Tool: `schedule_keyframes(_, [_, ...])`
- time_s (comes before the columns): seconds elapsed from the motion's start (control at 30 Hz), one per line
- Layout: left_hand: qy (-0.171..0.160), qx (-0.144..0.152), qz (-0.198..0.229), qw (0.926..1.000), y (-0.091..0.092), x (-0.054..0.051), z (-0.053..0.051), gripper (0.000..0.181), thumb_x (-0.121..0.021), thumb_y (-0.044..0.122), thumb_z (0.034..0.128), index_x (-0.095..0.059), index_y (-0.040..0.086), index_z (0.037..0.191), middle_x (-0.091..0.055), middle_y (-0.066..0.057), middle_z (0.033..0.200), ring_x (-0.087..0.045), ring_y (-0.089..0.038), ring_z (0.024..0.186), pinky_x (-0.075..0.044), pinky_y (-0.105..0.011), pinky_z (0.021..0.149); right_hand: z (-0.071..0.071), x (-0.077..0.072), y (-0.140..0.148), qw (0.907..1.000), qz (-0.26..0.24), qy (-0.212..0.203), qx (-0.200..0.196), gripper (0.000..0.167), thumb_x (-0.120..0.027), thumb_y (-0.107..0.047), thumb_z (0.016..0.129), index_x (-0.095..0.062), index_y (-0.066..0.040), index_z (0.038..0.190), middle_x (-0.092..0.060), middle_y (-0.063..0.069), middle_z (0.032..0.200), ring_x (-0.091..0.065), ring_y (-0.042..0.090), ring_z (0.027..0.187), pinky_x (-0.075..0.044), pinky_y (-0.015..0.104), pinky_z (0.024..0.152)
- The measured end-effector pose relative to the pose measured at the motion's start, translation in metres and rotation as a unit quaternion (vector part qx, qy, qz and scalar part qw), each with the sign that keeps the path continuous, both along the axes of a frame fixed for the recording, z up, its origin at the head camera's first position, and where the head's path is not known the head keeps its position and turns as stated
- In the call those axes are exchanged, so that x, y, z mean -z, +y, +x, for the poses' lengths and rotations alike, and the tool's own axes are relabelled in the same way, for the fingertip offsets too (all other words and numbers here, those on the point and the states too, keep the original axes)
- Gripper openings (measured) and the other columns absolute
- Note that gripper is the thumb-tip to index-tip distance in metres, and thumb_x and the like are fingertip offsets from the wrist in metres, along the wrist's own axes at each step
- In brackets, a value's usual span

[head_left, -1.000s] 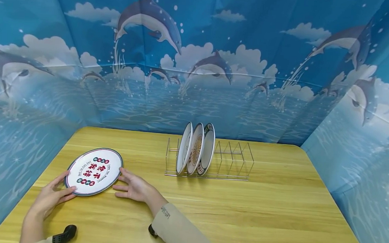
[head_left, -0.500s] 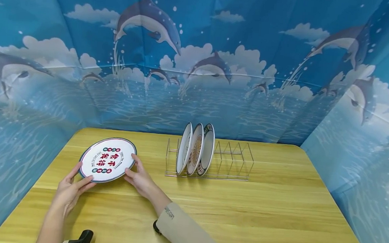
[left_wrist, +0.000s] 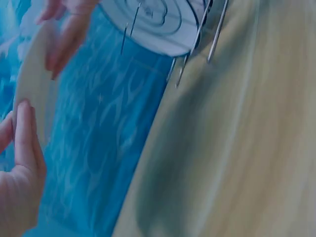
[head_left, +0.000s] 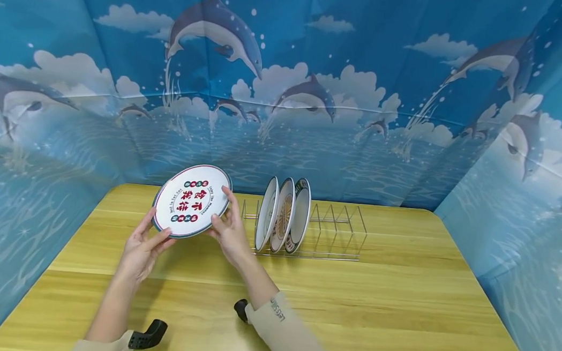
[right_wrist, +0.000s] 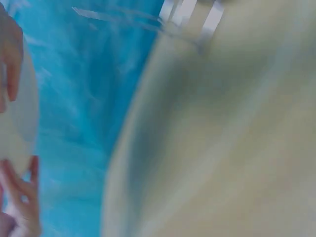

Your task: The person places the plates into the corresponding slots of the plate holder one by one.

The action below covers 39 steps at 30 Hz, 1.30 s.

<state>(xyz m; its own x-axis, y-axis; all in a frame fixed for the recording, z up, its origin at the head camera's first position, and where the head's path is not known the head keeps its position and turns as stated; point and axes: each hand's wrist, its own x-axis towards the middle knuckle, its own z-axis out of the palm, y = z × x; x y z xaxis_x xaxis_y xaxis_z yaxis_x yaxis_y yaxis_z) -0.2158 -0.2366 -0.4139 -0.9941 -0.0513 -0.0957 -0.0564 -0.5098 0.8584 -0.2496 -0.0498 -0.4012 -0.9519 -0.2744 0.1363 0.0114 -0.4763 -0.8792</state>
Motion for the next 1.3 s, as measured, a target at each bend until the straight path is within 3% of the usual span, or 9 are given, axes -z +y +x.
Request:
schedule_keyframes(0.27, [0.088,0.053,-0.101,0.9895,0.042,-0.009,-0.02,0.069,-0.054,0.008,0.0919,-0.014,0.019,0.147,-0.024,-0.008,0.142,-0.061,-0.012,0.093,-0.05,-0.035,0.087,0.006,-0.052,0.057,0.9825,0.031,0.146,0.112,0.064,-0.041,0.01,0.09,-0.025,-0.023,0.142,-0.036,0.016,0.136,-0.053,0.029,0.103,-0.053,0.025,0.072])
schedule_keyframes(0.43, [0.111,0.074,-0.172,0.976,0.062,0.004,-0.031,0.068,-0.059,0.011,0.0899,-0.02,0.014,0.146,-0.035,-0.014,0.138,-0.061,-0.014,0.099,-0.051,-0.034,0.085,0.01,-0.078,0.106,0.9586,0.005,0.188,0.213,0.066,-0.04,0.012,0.088,-0.024,-0.022,0.143,-0.034,0.012,0.138,-0.05,0.031,0.111,-0.053,0.03,0.081])
schedule_keyframes(0.47, [0.126,0.084,-0.169,0.974,0.063,0.021,-0.041,0.068,-0.061,0.013,0.0886,-0.023,0.013,0.145,-0.037,-0.015,0.138,-0.061,-0.016,0.1,-0.052,-0.034,0.084,0.011,-0.081,0.116,0.9529,0.001,0.196,0.232,0.066,-0.04,0.012,0.088,-0.023,-0.021,0.143,-0.034,0.012,0.138,-0.048,0.033,0.114,-0.052,0.034,0.084])
schedule_keyframes(0.6, [0.131,0.087,-0.208,0.9653,0.078,0.037,-0.049,0.065,-0.063,0.011,0.0868,-0.029,0.009,0.143,-0.041,-0.023,0.134,-0.059,-0.026,0.103,-0.051,-0.04,0.085,0.015,-0.087,0.158,0.9253,-0.002,0.232,0.3,0.063,-0.041,0.011,0.09,-0.024,-0.02,0.142,-0.033,0.012,0.139,-0.047,0.032,0.112,-0.053,0.03,0.083])
schedule_keyframes(0.67, [0.127,0.091,-0.225,0.9618,0.086,0.043,-0.052,0.061,-0.062,0.009,0.0871,-0.032,0.006,0.141,-0.044,-0.025,0.132,-0.056,-0.035,0.107,-0.049,-0.044,0.086,0.018,-0.086,0.177,0.9142,0.012,0.24,0.326,0.06,-0.041,0.01,0.091,-0.026,-0.019,0.142,-0.033,0.014,0.138,-0.048,0.031,0.108,-0.053,0.025,0.077])
schedule_keyframes(0.7, [0.113,0.084,-0.249,0.9581,0.093,0.033,-0.045,0.059,-0.06,0.007,0.0877,-0.033,0.005,0.141,-0.043,-0.027,0.131,-0.055,-0.038,0.107,-0.049,-0.045,0.085,0.019,-0.086,0.186,0.9111,0.024,0.237,0.337,0.06,-0.041,0.01,0.091,-0.027,-0.019,0.142,-0.034,0.014,0.138,-0.048,0.03,0.107,-0.053,0.023,0.075])
schedule_keyframes(0.77, [0.111,0.088,-0.265,0.9538,0.101,0.036,-0.047,0.055,-0.059,0.006,0.0886,-0.036,0.003,0.139,-0.046,-0.029,0.128,-0.053,-0.042,0.108,-0.05,-0.045,0.085,0.022,-0.082,0.203,0.9056,0.059,0.228,0.353,0.058,-0.041,0.01,0.091,-0.03,-0.017,0.141,-0.034,0.014,0.138,-0.048,0.029,0.105,-0.052,0.02,0.073])
schedule_keyframes(1.03, [0.129,0.078,-0.312,0.9381,0.123,0.038,-0.058,0.046,-0.06,0.004,0.0874,-0.046,-0.001,0.131,-0.061,-0.027,0.101,-0.06,-0.044,0.09,-0.052,-0.045,0.08,0.033,-0.058,0.24,0.9005,0.261,0.156,0.311,0.06,-0.04,0.012,0.09,-0.032,-0.017,0.142,-0.03,0.012,0.142,-0.048,0.031,0.107,-0.05,0.015,0.073])
schedule_keyframes(1.3, [0.125,0.056,-0.328,0.9345,0.127,0.038,-0.06,0.036,-0.061,0.006,0.0874,-0.056,0.001,0.123,-0.061,-0.024,0.085,-0.062,-0.041,0.078,-0.055,-0.043,0.072,0.037,-0.037,0.241,0.8993,0.338,0.158,0.227,0.06,-0.044,0.01,0.091,-0.028,-0.014,0.143,-0.028,0.018,0.142,-0.052,0.041,0.101,-0.047,0.014,0.063])
